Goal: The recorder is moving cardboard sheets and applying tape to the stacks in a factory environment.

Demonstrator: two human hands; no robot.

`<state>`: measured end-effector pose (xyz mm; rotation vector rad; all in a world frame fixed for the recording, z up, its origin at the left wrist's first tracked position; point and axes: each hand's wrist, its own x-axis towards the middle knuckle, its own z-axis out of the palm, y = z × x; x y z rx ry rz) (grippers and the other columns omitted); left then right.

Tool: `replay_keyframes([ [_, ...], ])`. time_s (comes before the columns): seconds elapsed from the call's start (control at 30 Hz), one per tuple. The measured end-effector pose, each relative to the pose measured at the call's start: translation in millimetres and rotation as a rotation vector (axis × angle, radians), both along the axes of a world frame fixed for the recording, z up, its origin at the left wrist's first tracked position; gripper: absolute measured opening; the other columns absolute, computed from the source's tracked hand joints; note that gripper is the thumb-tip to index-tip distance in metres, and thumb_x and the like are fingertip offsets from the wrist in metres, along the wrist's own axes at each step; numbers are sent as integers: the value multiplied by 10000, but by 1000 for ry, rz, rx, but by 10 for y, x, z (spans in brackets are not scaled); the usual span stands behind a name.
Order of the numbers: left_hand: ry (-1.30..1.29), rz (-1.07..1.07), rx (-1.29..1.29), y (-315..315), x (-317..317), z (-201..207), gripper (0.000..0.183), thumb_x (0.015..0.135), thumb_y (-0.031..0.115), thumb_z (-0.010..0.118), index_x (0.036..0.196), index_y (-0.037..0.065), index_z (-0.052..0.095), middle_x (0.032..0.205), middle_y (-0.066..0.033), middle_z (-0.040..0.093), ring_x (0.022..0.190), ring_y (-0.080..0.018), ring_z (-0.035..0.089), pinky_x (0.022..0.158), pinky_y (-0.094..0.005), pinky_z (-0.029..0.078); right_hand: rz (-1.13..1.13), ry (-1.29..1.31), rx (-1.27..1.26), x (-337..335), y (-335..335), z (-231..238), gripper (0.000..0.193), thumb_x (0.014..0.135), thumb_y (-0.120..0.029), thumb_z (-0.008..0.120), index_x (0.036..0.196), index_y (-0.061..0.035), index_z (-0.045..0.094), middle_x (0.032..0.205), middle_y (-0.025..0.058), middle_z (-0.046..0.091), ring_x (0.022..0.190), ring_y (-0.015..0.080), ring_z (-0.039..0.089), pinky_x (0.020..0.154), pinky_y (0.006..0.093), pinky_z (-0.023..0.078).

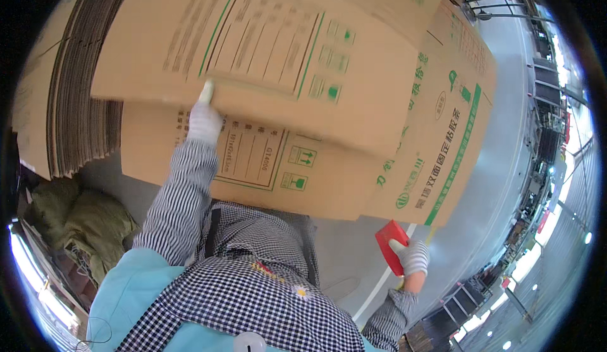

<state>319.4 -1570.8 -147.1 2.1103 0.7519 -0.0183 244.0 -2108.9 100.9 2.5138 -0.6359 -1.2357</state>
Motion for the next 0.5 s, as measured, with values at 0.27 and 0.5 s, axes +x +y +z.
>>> replay_keyframes([
  [0.27, 90, 848, -933, -790, -2408, 217, 691, 864, 506, 672, 1314, 9, 505, 1084, -163, 655, 921, -297, 666, 798, -401, 571, -472, -439, 870, -591, -176, 620, 389, 763, -294, 790, 948, 36, 701, 740, 52, 661, 666, 102, 593, 614, 300, 499],
  [0.5, -241, 1066, -1823, -1505, -2667, -841, 729, 883, 600, 592, 1348, 50, 474, 1303, -179, 562, 1157, -354, 562, 945, -522, 500, -284, -457, 897, -1294, -674, 469, 331, 768, -267, 728, 901, 32, 684, 715, 46, 639, 649, 114, 561, 586, 306, 475],
])
